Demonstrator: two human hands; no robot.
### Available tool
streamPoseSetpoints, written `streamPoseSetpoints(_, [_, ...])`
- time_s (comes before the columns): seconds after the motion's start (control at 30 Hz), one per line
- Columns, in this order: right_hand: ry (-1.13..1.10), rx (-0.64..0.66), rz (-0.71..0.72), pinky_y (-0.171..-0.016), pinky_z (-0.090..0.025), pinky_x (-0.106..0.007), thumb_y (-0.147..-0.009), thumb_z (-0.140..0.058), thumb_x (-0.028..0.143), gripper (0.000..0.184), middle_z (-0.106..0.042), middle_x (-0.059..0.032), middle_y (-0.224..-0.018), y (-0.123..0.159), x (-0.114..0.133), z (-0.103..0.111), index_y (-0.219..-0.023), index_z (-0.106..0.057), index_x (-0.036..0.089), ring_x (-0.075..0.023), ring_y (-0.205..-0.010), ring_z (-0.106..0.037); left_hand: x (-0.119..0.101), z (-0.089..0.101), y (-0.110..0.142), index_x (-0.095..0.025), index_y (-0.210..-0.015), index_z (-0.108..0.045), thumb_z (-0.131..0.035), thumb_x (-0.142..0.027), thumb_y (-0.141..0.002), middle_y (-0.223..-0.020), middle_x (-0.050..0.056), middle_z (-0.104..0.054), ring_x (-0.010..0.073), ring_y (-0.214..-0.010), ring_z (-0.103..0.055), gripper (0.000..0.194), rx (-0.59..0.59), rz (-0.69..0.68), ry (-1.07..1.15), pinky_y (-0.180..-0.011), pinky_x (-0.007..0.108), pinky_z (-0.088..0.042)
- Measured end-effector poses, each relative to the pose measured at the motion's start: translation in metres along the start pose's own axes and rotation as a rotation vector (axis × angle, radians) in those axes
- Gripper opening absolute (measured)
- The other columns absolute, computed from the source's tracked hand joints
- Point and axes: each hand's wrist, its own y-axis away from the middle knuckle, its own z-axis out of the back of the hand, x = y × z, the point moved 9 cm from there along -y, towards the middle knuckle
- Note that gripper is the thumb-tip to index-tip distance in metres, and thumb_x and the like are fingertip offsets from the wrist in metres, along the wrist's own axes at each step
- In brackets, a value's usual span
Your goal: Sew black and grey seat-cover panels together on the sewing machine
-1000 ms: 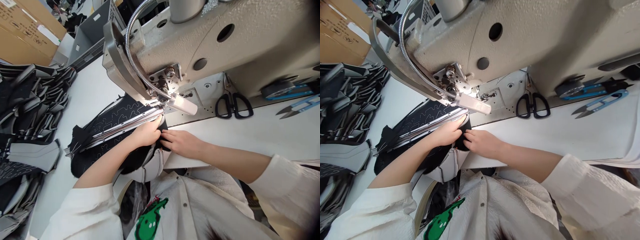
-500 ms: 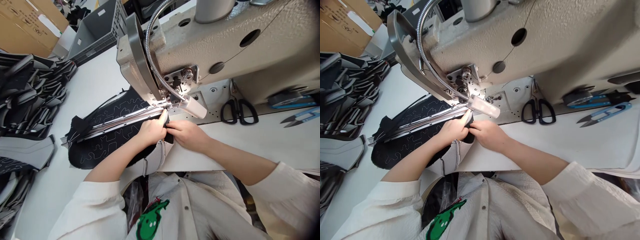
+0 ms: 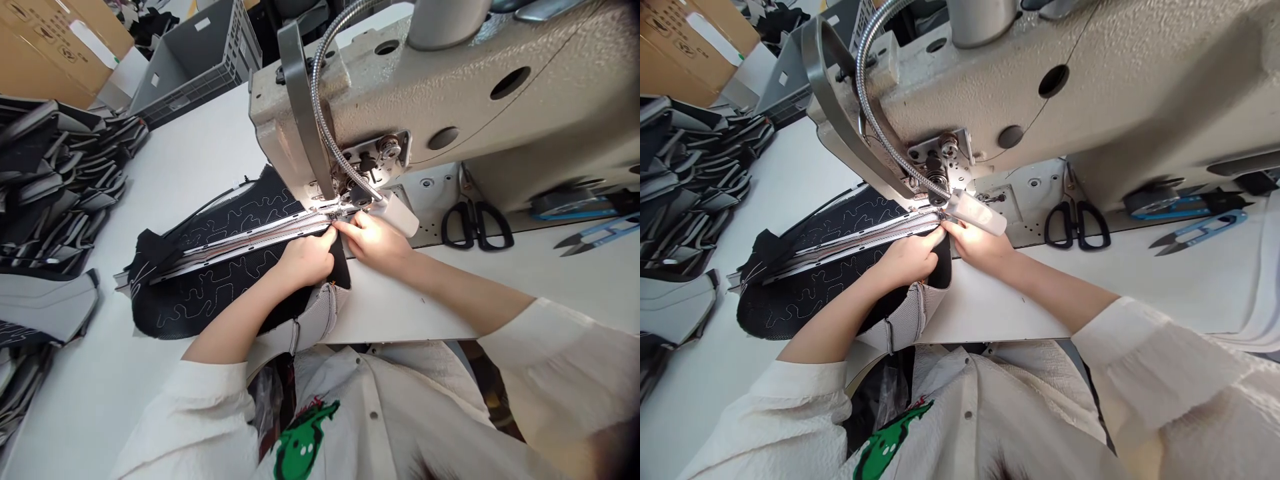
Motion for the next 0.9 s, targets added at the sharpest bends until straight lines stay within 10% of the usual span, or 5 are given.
streamPoseSetpoints(0.37, [0.013,0.004,-0.020,-0.072,-0.040,-0.033,-0.090,-0.039,0.018,0.037,-0.061,-0.0103,-0.084,0.006,0.002,0.000,-0.116,-0.065,0.014,-0.0223,-0.083,-0.052,-0.002,-0.013,0.006,-0.016,-0.151,-0.011,-0.040,-0.025,-0.083,-0.112,0.016,-0.066,0.0319,-0.093,-0.067,0.075,0.070,0.108,0.002,-0.078,0.042,-0.052])
streamPoseSetpoints(0.67, [-0.419,0.212,0.503,-0.106,-0.030,-0.046,-0.085,-0.052,0.016,0.023,-0.064,-0.0053,-0.120,0.046,0.062,0.013,-0.100,-0.070,0.021,-0.0229,-0.119,-0.051,0.008,-0.008,0.025,-0.021,-0.153,-0.008,-0.037,-0.026,-0.085,-0.113,0.011,-0.068,0.0276,-0.097,-0.066,0.074,0.170,-0.022,0.105,-0.076,0.033,-0.048])
streamPoseSetpoints(0.9, [-0.322,0.255,0.505,-0.110,-0.025,-0.052,-0.084,-0.057,0.012,0.033,-0.052,-0.0096,-0.137,0.042,0.071,-0.015,-0.114,-0.066,0.020,-0.0262,-0.131,-0.041,0.009,0.003,0.009,-0.021,-0.152,-0.016,-0.035,-0.019,-0.084,-0.126,0.007,-0.063,0.0232,-0.107,-0.062,0.071,0.094,-0.045,0.144,-0.089,0.029,-0.046])
